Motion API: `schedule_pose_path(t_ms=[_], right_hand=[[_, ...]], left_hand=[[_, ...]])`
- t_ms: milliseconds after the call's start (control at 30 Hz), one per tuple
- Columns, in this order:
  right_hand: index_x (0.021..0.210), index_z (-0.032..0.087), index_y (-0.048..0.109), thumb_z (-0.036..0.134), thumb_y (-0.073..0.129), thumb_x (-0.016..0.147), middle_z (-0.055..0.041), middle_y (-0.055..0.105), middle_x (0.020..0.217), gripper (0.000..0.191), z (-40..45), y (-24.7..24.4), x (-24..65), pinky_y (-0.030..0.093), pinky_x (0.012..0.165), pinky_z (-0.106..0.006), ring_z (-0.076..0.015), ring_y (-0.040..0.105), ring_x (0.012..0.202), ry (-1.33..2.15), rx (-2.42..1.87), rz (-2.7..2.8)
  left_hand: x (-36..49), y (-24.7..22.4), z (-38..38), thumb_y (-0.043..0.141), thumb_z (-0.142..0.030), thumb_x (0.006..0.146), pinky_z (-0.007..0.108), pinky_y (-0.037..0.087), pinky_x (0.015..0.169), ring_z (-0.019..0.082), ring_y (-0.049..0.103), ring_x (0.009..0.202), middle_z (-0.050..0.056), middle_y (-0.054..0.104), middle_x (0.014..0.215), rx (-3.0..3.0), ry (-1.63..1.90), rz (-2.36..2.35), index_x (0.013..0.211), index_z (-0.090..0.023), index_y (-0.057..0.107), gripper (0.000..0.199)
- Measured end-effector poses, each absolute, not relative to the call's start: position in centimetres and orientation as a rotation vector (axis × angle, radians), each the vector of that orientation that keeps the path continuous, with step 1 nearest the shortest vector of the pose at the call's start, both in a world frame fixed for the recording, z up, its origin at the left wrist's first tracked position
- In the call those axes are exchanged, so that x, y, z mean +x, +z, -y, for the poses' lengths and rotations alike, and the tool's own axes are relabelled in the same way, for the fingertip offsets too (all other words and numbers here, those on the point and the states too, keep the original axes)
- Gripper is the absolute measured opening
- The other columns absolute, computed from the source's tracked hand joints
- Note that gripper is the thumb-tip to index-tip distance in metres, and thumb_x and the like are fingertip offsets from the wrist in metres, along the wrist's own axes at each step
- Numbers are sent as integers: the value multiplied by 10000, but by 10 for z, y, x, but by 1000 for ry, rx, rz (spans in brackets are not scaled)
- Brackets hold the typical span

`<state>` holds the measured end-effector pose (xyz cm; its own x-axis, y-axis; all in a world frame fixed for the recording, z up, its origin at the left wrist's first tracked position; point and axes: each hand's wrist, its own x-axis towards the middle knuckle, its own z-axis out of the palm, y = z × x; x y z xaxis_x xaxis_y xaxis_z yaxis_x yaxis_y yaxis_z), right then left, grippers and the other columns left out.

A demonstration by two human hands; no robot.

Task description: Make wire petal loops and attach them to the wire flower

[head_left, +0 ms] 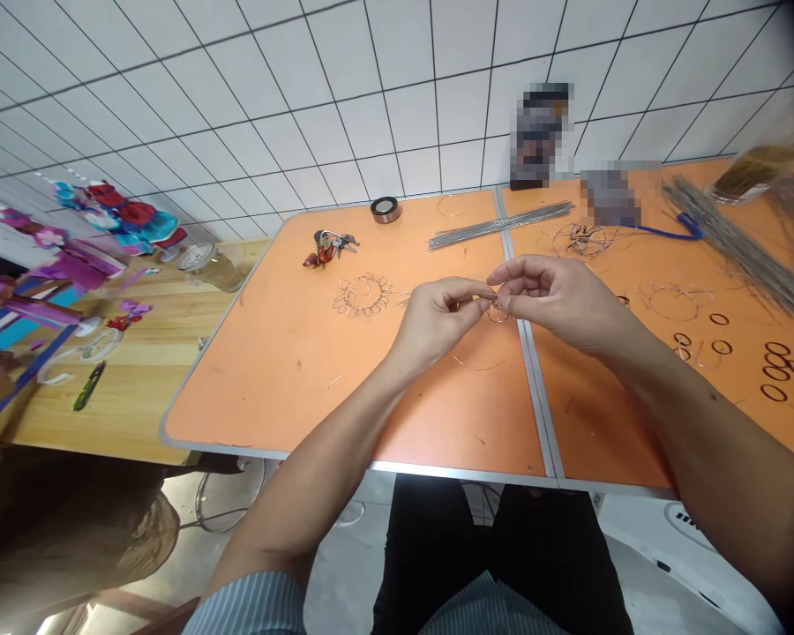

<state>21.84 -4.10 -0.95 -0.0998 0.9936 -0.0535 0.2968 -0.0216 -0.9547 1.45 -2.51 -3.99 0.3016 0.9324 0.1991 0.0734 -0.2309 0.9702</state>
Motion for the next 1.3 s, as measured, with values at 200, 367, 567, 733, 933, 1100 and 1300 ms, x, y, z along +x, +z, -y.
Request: schedule_pose_path(t_ms=[200, 367, 567, 733, 933, 1100, 1300], right_hand=[[1104, 208, 813, 226, 914, 833, -52, 757, 934, 289, 39, -13, 220, 457, 670, -276, -139, 659, 782, 1173, -1394, 1510], [1119, 207, 811, 228, 867, 870, -60, 766, 934, 257, 39, -12, 220, 516, 748, -296, -159, 688, 841, 1206, -1372, 1509], [1097, 199, 805, 281, 921, 858, -67, 744, 914, 278, 37, -15, 229, 539, 768, -324, -150, 667, 778, 1333, -1306, 1422], [1055, 182, 801, 361, 982, 812, -75, 731, 969, 352, 32, -21, 234, 559, 764, -322, -134, 657, 785, 1364, -1265, 1292], [1021, 174, 806, 345, 1003, 774, -76, 722, 964, 360, 27, -21, 238, 568, 740, -315, -127, 625, 781, 1356, -1273, 1213], [1086, 203, 837, 299, 920, 869, -83, 779, 1065, 251, 25, -24, 245, 574, 812, -316, -146, 686, 867, 1161, -1384, 1336], [1060, 206, 833, 255, 910, 865, -68, 782, 919, 215, 26, -25, 239, 544, 784, -309, -177, 727, 841, 1190, -1480, 1595]], left_hand=[[14, -46, 22, 722, -208, 935, 293, 381, 713, 152, 544, 717, 24, 702, 769, 1839, 1068, -1069, 904, -232, 878, 161], [13, -46, 21, 708, -199, 914, 286, 352, 689, 156, 538, 718, 18, 663, 724, 1833, 1077, -1112, 852, -215, 831, 139], [8, -40, 20, 738, -229, 884, 280, 360, 664, 128, 493, 662, -8, 599, 693, 1659, 1047, -1052, 835, -201, 808, 90], [6, -38, 15, 789, -281, 850, 269, 375, 661, 121, 484, 673, -9, 594, 701, 1493, 1085, -1091, 813, -179, 787, 108], [0, -43, 7, 805, -297, 826, 258, 409, 691, 119, 532, 728, 14, 678, 801, 1438, 1113, -1112, 816, -176, 780, 124], [-12, -35, 0, 799, -267, 799, 265, 302, 592, 99, 421, 642, 8, 651, 761, 1319, 1159, -1178, 789, -195, 760, 83], [-23, -22, -1, 778, -264, 739, 279, 245, 558, 85, 359, 594, 49, 730, 802, 1287, 1103, -1167, 759, -183, 745, 90]])
